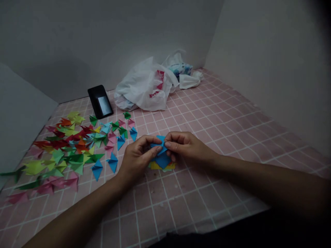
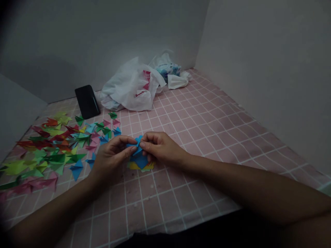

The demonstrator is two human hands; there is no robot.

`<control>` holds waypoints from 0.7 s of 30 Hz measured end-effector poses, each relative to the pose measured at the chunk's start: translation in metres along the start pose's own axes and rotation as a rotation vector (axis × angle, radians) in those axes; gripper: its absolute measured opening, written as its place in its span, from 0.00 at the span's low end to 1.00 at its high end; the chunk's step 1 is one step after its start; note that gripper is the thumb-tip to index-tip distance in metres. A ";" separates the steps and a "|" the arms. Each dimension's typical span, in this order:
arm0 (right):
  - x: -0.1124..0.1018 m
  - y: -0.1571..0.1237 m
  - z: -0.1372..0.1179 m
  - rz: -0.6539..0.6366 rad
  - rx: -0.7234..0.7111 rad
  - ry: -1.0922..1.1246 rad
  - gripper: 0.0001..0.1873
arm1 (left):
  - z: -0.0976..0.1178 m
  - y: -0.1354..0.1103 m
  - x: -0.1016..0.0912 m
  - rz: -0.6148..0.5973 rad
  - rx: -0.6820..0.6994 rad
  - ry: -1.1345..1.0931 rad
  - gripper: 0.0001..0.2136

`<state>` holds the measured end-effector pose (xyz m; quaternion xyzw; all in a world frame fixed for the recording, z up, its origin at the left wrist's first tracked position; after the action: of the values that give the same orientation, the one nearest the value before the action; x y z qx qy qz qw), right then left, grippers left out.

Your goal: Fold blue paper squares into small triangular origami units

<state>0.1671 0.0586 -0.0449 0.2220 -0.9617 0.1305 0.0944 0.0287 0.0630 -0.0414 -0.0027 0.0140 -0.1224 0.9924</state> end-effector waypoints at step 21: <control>0.006 -0.007 0.001 -0.002 0.001 -0.059 0.14 | 0.023 -0.006 0.008 -0.010 0.141 0.181 0.03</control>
<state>0.1648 0.0497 -0.0425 0.2269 -0.9637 0.1242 0.0663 0.0357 0.0553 -0.0190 0.0782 0.0948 -0.1278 0.9842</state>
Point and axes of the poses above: each hand's wrist, its own y-axis towards the middle knuckle, its own x-axis out of the palm, z = x × y, the point moved 8 cm from there along y, towards the middle knuckle, and after that the axes turned 1 degree about -y, right-handed, at the moved point
